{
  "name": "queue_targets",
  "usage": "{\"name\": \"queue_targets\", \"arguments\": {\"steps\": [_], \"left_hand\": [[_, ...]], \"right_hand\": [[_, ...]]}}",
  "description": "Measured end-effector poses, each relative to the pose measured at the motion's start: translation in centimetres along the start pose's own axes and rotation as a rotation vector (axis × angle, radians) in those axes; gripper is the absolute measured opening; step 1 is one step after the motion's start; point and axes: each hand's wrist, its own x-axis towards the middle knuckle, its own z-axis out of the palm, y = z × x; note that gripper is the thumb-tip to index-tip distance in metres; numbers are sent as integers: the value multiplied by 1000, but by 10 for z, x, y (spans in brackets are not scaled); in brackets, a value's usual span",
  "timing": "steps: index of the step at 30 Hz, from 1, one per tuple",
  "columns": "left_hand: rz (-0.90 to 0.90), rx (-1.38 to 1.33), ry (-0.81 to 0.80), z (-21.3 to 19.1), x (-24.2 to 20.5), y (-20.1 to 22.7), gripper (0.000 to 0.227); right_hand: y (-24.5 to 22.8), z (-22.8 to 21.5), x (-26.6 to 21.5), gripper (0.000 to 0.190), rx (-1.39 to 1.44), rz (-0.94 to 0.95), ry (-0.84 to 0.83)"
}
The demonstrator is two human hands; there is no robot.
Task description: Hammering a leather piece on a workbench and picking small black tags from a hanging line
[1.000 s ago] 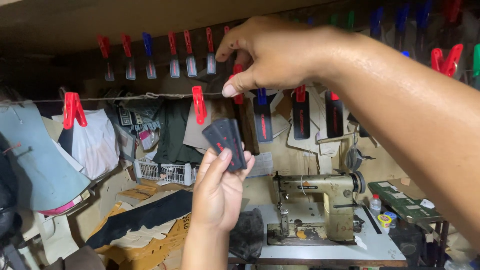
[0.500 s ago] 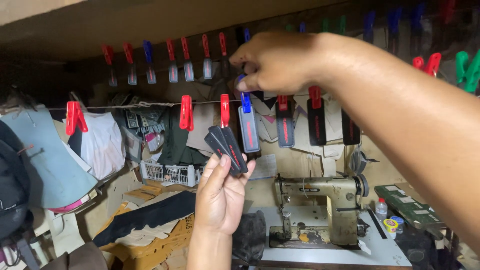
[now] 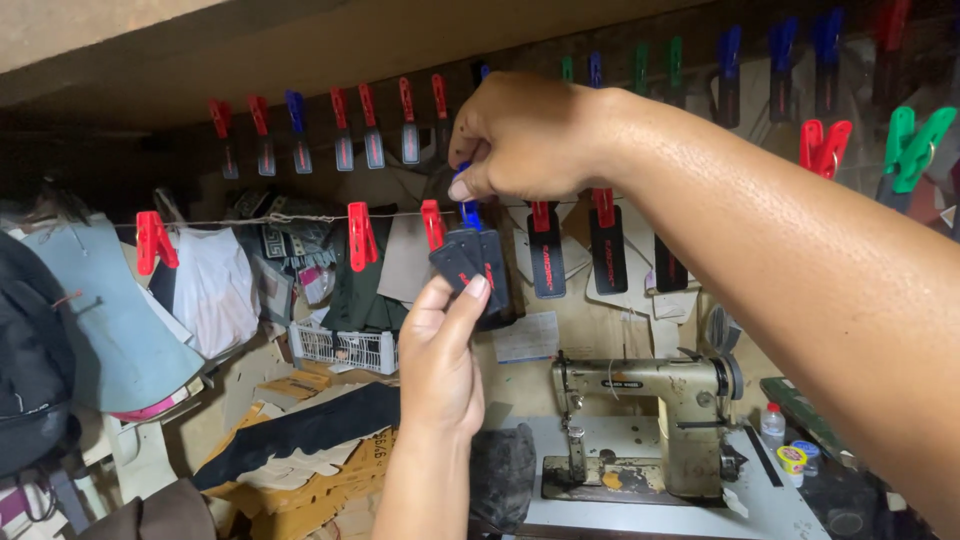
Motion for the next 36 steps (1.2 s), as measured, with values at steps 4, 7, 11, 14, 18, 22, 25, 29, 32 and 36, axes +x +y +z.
{"name": "queue_targets", "arguments": {"steps": [4,7,11,14,18,22,25,29,32,36], "left_hand": [[-5,35,76,4,6,-3,27],[28,52,99,5,2,-3,28],[31,102,147,0,-8,-5,28],[65,17,107,-9,-16,-12,27],[145,-65,-72,-1,-23,-17,20],[121,99,-69,23,-23,-15,26],[98,40,-25,30,-15,-25,25],[64,54,30,33,-14,-31,27],[84,37,50,29,-15,-35,26],[83,-22,46,21,-21,-38,29]], "right_hand": [[10,6,6,24,-19,-86,23],[11,9,5,22,-16,-121,58],[18,14,8,14,-41,-206,158],[16,5,1,46,-86,-182,170],[12,-18,-18,74,-128,-86,52],[14,-33,-34,36,-191,82,-45],[42,-25,-19,34,-144,-86,-44],[31,-23,-29,28,-77,12,-33],[32,-19,-26,21,-46,-8,1],[38,-14,-24,14,-68,-65,133]]}}
